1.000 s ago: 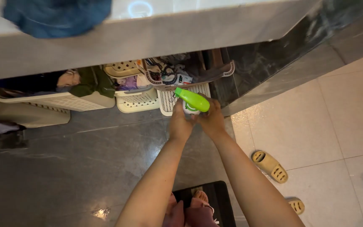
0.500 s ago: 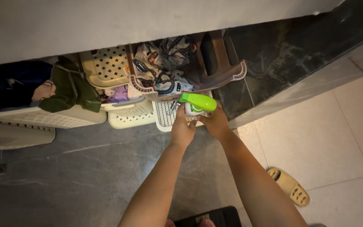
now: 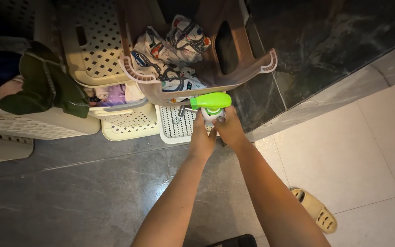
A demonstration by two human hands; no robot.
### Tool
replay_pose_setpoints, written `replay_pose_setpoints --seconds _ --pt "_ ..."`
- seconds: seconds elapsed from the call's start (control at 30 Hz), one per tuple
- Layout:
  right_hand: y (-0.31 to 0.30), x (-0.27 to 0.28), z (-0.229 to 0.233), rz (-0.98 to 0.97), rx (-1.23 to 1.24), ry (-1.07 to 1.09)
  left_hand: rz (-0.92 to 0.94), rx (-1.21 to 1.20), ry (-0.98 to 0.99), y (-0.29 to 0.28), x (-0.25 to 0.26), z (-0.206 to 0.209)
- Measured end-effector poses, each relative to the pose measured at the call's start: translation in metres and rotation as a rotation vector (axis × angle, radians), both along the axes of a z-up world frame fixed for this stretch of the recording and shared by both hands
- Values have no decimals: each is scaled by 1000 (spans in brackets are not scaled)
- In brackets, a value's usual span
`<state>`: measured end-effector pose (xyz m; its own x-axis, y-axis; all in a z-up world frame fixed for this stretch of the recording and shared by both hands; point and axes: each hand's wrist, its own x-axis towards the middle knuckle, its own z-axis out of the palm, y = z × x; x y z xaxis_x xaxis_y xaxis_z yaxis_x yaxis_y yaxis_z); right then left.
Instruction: The person wipes a bathroom countertop using a cloth and spray cleaner, moving around the sink and into the corners.
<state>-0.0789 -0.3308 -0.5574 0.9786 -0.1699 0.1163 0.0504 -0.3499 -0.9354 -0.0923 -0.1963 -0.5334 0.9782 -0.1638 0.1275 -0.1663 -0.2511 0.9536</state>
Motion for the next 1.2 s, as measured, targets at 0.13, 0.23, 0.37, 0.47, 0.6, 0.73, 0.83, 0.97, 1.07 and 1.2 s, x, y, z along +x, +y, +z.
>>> replay_pose_setpoints --seconds 0.13,0.23,0.37,0.47,0.6,0.73,0.83,0.97,1.07,1.2 --pt "-3 6 -28 -25 -4 38 68 88 -23 -3 12 -9" --pt "-3 5 -39 -61 -175 130 18 119 10 -1 18 -20" --pt "3 5 -21 -100 -140 135 17 157 -21 0 20 -25" --pt "8 -5 2 -181 -134 202 30 217 82 -4 15 -23" --pt "9 -13 20 -293 83 279 -33 275 80 -14 7 -22" --pt "5 -12 19 -290 -3 310 -61 202 176 -22 7 -26" --pt "5 -1 13 -245 -151 164 -86 58 143 -25 16 -28" --pt "0 4 2 -260 -128 213 -107 132 326 -17 25 -32" --pt "-12 -4 -18 -215 -155 101 -50 208 176 -6 23 -34" --pt "-26 -15 -32 -182 -318 301 54 177 212 8 17 -15"
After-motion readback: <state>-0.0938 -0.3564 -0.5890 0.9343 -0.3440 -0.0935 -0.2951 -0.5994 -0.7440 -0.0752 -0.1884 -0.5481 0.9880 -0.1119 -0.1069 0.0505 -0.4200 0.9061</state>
